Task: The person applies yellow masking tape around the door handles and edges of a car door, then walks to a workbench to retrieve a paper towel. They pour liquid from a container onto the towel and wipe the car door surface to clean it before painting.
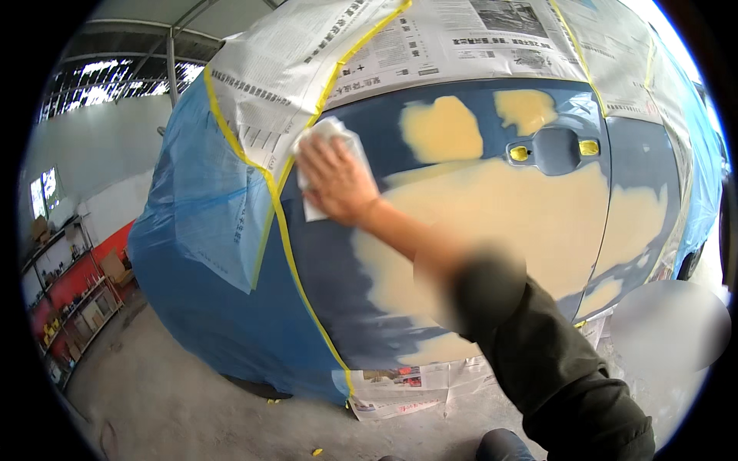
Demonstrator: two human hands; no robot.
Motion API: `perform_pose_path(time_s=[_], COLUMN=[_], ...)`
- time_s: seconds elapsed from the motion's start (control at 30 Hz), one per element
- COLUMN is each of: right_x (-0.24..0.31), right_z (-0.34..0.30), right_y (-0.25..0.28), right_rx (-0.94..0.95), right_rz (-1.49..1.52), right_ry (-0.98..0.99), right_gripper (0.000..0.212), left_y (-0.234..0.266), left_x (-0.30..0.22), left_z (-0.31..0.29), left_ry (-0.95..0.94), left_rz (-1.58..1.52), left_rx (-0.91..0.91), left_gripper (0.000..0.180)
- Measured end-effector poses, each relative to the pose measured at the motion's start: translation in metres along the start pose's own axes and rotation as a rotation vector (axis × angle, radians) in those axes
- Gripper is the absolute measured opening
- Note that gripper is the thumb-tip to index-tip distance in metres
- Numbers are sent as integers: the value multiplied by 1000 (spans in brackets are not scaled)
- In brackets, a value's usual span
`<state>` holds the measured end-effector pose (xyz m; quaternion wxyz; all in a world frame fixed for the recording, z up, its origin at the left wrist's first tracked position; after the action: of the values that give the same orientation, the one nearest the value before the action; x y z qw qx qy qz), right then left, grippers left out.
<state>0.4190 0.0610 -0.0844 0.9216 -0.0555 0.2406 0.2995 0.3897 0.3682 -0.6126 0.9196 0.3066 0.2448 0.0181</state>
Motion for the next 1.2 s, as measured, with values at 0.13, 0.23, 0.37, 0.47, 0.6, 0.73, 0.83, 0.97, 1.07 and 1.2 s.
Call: perform_pose_path(time_s=[0.13,0.23,0.37,0.47,0.6,0.73,0.83,0.97,1.07,1.2], right_x=[42,53,-59,-114,-169,-252,-273,-278,-282,-262], right_z=[-40,-35,-82,-137,-224,-271,-251,-227,-233,-257], right_y=[-30,-2,37,80,121,176,186,182,188,186], right_rx=[77,92,54,87,213,234,119,66,85,114], right_rz=[-115,60,82,77,30,-137,-144,-159,-94,-35], right_ry=[254,475,166,134,166,-104,-226,-205,-51,93], right_gripper=[65,66,68,70,72,74,73,68,67,74], left_y=[-43,-103,-71,-53,-55,-65,-63,-50,-56,-37], left_x=[11,128,58,44,47,32,22,17,1,-7], left_z=[-17,-74,-37,-24,-22,-21,-17,-16,-13,-12], left_ry=[106,56,246,225,151,98,162,96,17,-55], left_rz=[-114,179,172,100,167,121,155,83,56,73], left_rx=[103,319,634,590,537,519,575,571,507,444], left_gripper=[9,41,38,36,35,34,34,33,31,29])
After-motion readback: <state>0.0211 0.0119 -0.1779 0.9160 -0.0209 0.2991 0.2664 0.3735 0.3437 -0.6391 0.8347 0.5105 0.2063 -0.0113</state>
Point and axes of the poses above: each hand's wrist, its own z-axis towards the middle knuckle, its own y-axis out of the back of the hand, x = y × z, the point moved 6 cm from there along z, towards the middle knuckle, and after that the axes turned 8 degrees about -x, right-handed, at the moved point
